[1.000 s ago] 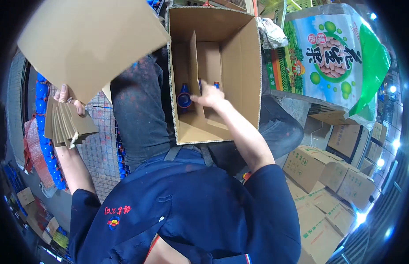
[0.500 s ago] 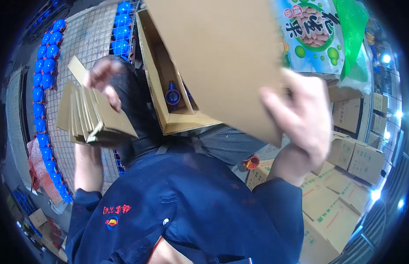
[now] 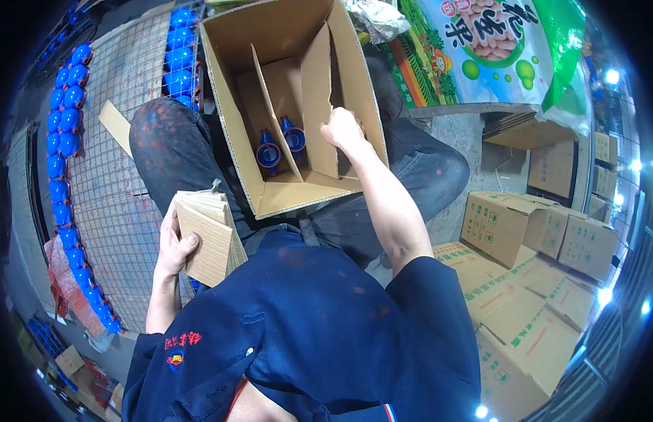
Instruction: The person picks up blue objects and places them into a cardboard box with dividers, occasionally using a brush on one, and then folds and prepares a new cardboard box.
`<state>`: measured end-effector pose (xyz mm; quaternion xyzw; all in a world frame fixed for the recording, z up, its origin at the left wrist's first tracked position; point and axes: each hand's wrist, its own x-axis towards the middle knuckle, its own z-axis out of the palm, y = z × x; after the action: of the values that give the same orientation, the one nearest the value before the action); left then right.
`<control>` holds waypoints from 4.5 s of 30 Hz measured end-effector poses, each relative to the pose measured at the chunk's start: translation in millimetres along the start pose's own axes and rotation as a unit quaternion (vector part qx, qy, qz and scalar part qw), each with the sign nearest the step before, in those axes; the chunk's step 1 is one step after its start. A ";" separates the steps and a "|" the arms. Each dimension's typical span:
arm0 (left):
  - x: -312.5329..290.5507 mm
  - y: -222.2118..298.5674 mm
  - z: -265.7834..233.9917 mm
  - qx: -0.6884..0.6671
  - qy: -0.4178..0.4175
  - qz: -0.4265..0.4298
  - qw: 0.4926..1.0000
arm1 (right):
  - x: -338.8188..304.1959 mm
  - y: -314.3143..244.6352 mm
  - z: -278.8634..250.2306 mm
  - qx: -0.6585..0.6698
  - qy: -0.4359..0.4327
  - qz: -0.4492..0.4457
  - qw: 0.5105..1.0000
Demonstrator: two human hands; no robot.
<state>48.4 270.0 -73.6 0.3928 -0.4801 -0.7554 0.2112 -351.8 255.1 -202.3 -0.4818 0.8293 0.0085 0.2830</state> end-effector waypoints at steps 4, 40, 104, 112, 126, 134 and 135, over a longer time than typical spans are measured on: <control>10.8 -21.8 22.1 -0.406 -0.069 -0.023 0.911 | -20.0 -19.0 -7.6 -0.042 0.052 -0.024 0.997; 272.2 166.1 3.0 -0.473 -0.143 0.087 0.865 | 91.2 -101.8 216.2 0.265 0.025 -0.125 0.956; 302.5 157.5 19.0 -0.386 -0.015 0.105 0.916 | 160.5 18.5 122.8 0.034 -0.035 -0.090 0.995; 277.0 171.7 6.5 -0.441 0.011 0.271 0.855 | 150.1 21.3 129.3 -0.029 -0.121 -0.096 0.988; -37.2 25.5 -192.2 -0.344 0.536 0.005 0.771 | 138.8 18.1 105.2 0.201 -0.173 0.019 0.964; -409.2 -352.3 -343.3 0.080 0.744 -0.372 0.549 | 141.0 -50.4 -20.5 0.162 0.182 -0.261 0.934; -410.0 -334.5 -367.2 0.088 0.703 -0.427 0.562 | 117.6 -65.7 -49.1 0.168 0.207 -0.268 0.926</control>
<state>607.1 500.6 -296.3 0.9752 -0.0204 -0.1969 0.0990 -365.8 112.5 -200.2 -0.6223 0.6988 -0.3068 0.1741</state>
